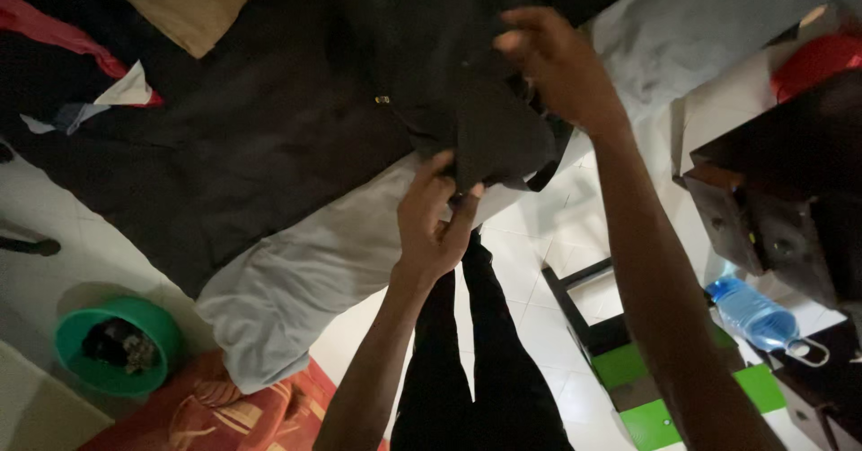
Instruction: The person packs a black backpack with daily essentials. They place a power bank, a white charger with cable, a black cable, a black pouch, and two small bottles into the bag, then close the zipper.
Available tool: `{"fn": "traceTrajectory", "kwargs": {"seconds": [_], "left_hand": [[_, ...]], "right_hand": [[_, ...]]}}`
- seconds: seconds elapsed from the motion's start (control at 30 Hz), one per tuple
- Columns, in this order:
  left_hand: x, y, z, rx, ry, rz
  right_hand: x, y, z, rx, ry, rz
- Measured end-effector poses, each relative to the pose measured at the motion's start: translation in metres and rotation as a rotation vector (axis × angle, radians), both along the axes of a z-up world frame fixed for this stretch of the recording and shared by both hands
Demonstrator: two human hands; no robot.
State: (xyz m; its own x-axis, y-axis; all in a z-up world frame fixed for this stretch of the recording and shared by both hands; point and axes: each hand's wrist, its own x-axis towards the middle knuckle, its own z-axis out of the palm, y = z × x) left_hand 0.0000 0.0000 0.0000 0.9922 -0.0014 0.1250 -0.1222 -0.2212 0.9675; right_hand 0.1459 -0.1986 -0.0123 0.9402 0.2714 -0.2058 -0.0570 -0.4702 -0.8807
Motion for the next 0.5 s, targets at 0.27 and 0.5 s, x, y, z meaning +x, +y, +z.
{"fn": "traceTrajectory", "kwargs": {"seconds": [0.27,0.5], "left_hand": [[0.023,-0.011,0.046,0.073,-0.205,0.029],[0.011,-0.056,0.079,0.233,-0.162,-0.35]], "right_hand": [[-0.076,-0.045,0.056,0.06,-0.09,0.094],[-0.082,-0.083,0.156,0.108,-0.585,-0.035]]}}
